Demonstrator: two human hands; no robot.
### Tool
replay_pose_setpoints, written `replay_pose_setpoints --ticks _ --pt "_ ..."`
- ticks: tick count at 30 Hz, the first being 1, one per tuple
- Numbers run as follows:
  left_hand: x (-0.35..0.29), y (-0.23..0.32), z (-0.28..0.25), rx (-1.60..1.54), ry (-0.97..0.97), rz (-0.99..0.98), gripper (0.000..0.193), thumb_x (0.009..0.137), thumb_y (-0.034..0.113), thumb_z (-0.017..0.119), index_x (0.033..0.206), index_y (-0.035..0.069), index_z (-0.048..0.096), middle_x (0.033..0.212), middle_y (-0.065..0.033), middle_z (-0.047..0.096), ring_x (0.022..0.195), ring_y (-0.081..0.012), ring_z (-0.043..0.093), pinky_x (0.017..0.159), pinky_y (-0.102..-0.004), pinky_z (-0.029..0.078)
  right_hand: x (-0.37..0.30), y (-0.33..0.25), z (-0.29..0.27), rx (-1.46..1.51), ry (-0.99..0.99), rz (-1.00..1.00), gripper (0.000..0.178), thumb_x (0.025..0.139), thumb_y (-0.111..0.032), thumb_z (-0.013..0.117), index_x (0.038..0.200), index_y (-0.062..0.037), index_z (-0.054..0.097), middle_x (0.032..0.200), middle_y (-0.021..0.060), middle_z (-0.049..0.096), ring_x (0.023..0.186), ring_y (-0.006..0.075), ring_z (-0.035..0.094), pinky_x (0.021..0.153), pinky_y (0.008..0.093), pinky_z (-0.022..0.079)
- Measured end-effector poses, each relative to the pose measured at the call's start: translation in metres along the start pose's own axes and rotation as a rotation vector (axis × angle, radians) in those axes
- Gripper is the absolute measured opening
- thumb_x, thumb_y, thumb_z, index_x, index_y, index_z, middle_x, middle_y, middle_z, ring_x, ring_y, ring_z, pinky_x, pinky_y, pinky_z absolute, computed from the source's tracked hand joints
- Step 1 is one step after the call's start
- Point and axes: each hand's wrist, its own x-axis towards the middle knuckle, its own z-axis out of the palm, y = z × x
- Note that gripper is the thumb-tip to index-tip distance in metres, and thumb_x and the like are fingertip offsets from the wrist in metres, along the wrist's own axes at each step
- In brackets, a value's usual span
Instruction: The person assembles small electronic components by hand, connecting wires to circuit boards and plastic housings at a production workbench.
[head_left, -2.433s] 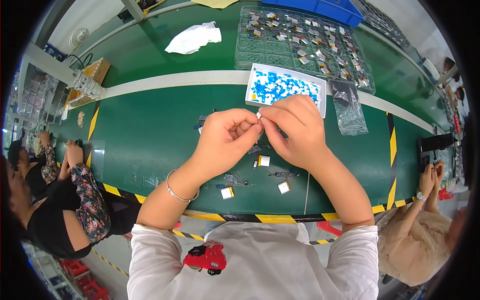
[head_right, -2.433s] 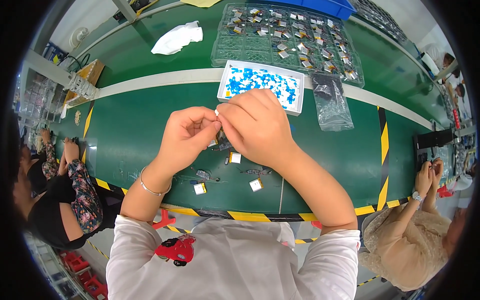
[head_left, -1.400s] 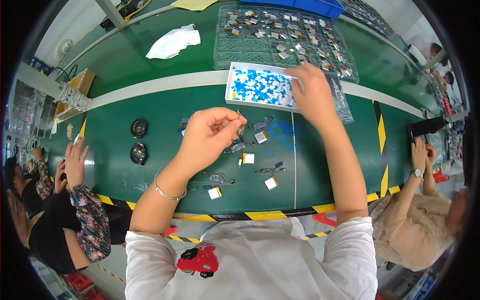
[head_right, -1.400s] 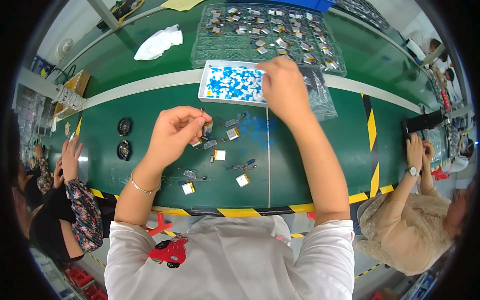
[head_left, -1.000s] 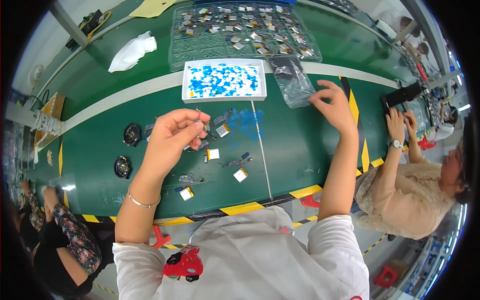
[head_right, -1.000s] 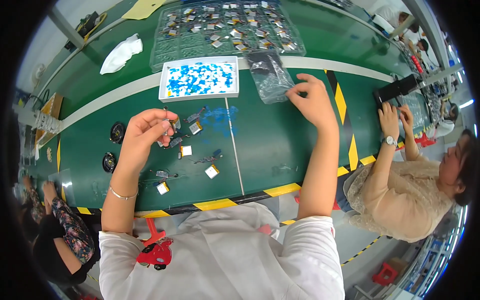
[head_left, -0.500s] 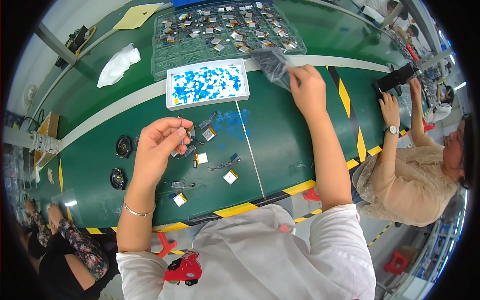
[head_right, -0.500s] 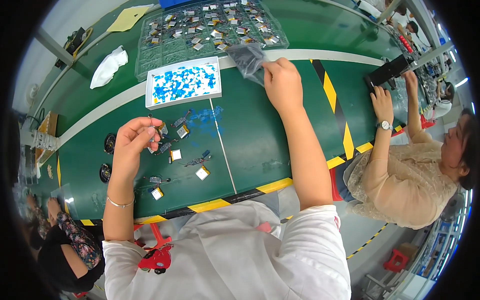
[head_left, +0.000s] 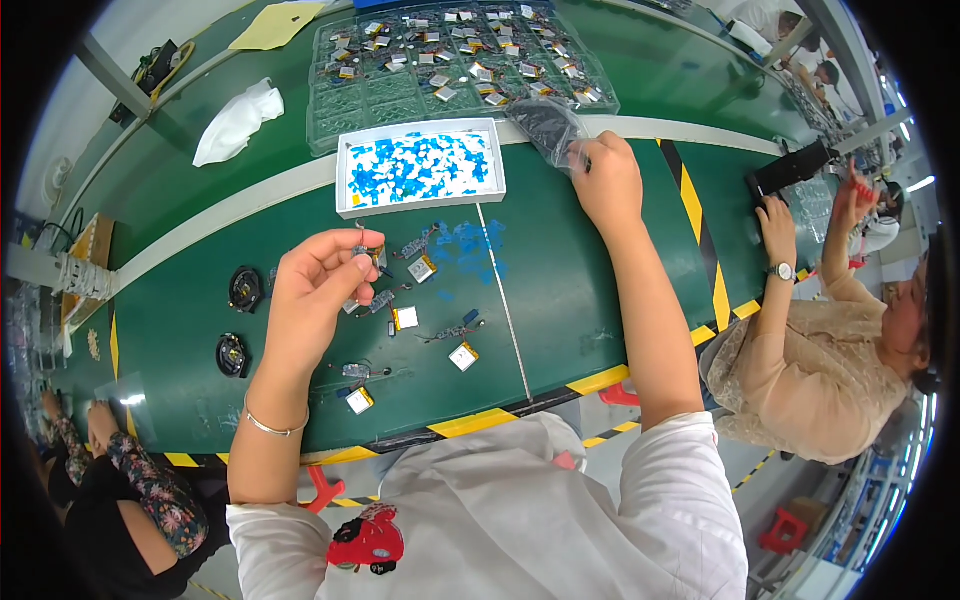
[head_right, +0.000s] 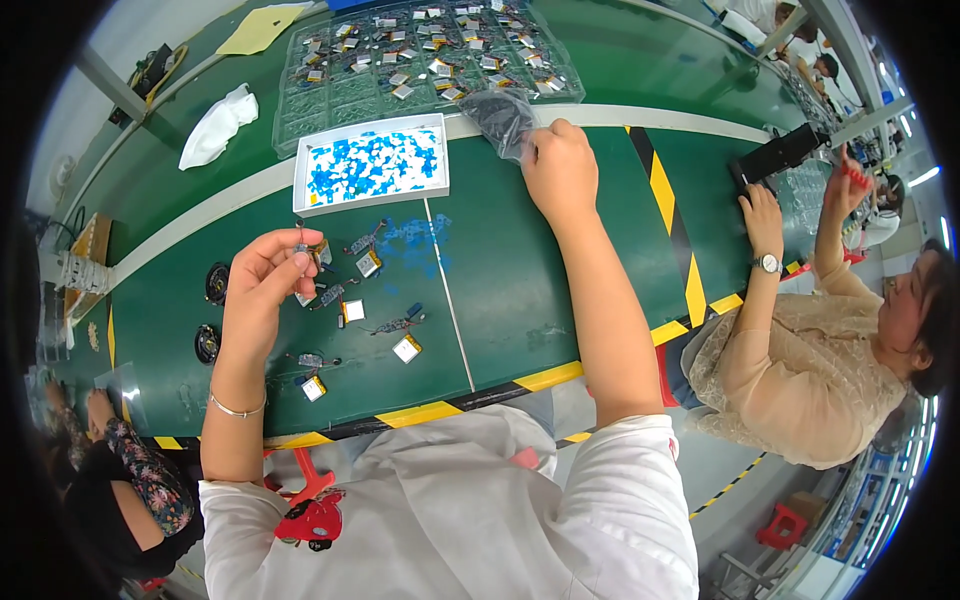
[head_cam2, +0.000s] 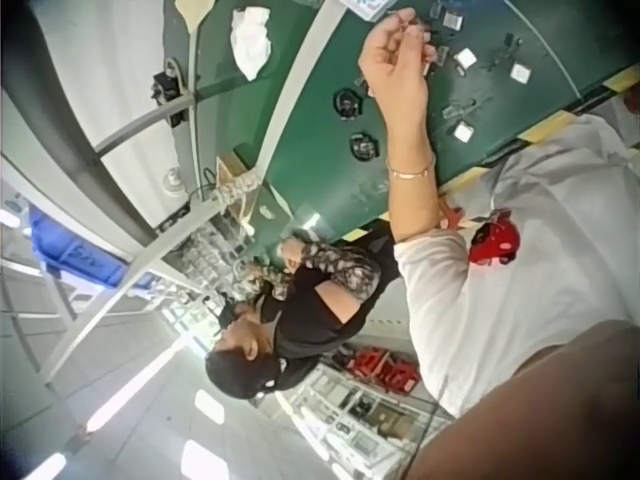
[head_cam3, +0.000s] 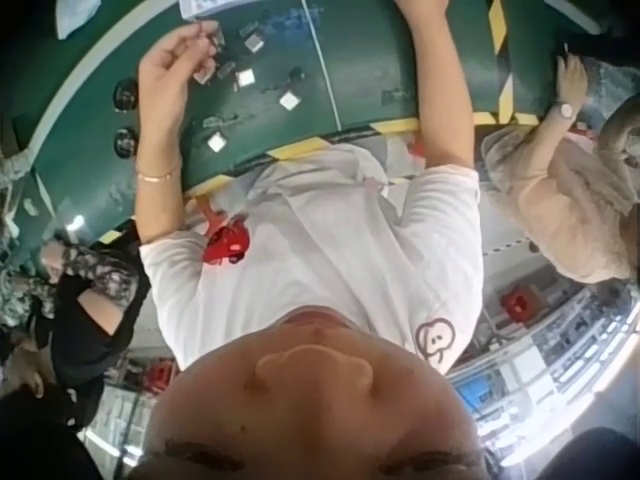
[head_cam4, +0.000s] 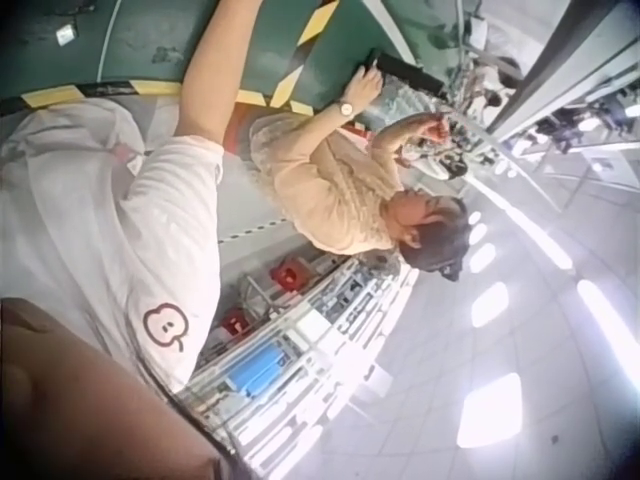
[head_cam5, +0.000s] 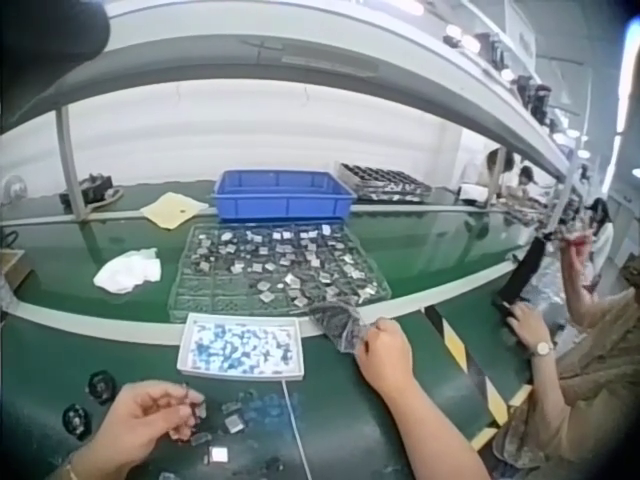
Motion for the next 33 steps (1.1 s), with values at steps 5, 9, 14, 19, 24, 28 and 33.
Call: replay_pose_setpoints --ticks 5,9,14,19,24,28,33 --pt "-0.001 0.001 0.003 -0.121 0.003 -0.038 0.027 0.085 0.005 0.054 0.111 -0.001 0.058 0.084 -0.006 0.061 0.066 -0.0081 0.055 0.061 -0.0216 0.047 0.001 -0.002 -0.001 -0.012 0.082 -0.03 0.005 0.068 -0.008 0.065 0.07 -0.0042 0.065 0.072 0.0094 0.055 0.075 0.0288 0.056 0.065 0.0395 0.046" --pt "-0.001 -0.002 0.005 -0.203 0.016 -0.078 0.03 0.086 0.006 0.055 0.115 0.0 0.055 0.086 -0.0071 0.062 0.068 -0.0097 0.058 0.064 -0.0238 0.05 -0.001 -0.001 -0.008 0.031 -0.027 0.054 0.007 0.068 -0.008 0.068 0.074 -0.0055 0.067 0.078 0.0089 0.057 0.081 0.0289 0.056 0.073 0.0379 0.045" --pt "0.0 -0.001 0.005 -0.217 0.087 -0.055 0.017 0.085 0.003 0.055 0.102 0.002 0.056 0.09 -0.0103 0.064 0.071 -0.0121 0.062 0.065 -0.0261 0.053 -0.003 0.01 -0.018 0.166 -0.015 0.033 0.009 0.068 -0.009 0.069 0.076 -0.0044 0.068 0.086 0.0095 0.06 0.085 0.0262 0.057 0.073 0.0348 0.045" --pt "-0.003 -0.001 0.004 -0.234 0.02 0.015 0.011 0.085 0.002 0.056 0.095 0.003 0.056 0.092 -0.0123 0.066 0.073 -0.014 0.064 0.064 -0.0264 0.054 0.002 -0.016 -0.058 0.568 -0.014 0.272 0.008 0.074 -0.006 0.068 0.078 0.0 0.066 0.094 0.0074 0.061 0.086 0.0174 0.056 0.071 0.0263 0.043" --pt "-0.012 -0.002 0.015 -0.23 -0.085 -0.04 0.014 0.084 0.003 0.059 0.097 -0.001 0.062 0.094 -0.0112 0.065 0.081 -0.0155 0.064 0.071 -0.0261 0.052 -0.01 -0.118 -0.077 0.949 -0.198 -0.242 0.009 0.071 0.0 0.068 0.08 -0.0013 0.067 0.093 0.0077 0.058 0.087 0.0177 0.054 0.078 0.0278 0.042" --pt "-0.02 0.0 0.017 -0.404 -0.211 0.04 0.014 0.085 0.0 0.059 0.098 -0.004 0.061 0.093 -0.01 0.065 0.084 -0.0161 0.064 0.076 -0.0264 0.052 -0.019 -0.157 -0.07 1.025 -0.263 -0.394 0.013 0.067 0.0 0.069 0.079 -0.0037 0.067 0.088 0.0082 0.058 0.086 0.021 0.054 0.076 0.0314 0.043" --pt "-0.022 0.0 0.019 -0.406 -0.191 0.081 0.013 0.086 0.003 0.06 0.095 -0.005 0.062 0.09 -0.0095 0.065 0.08 -0.0138 0.063 0.072 -0.0247 0.052 -0.031 -0.159 -0.064 1.015 -0.155 -0.4 0.015 0.067 -0.001 0.068 0.082 -0.0033 0.069 0.088 0.0082 0.058 0.087 0.0227 0.053 0.076 0.0337 0.042"
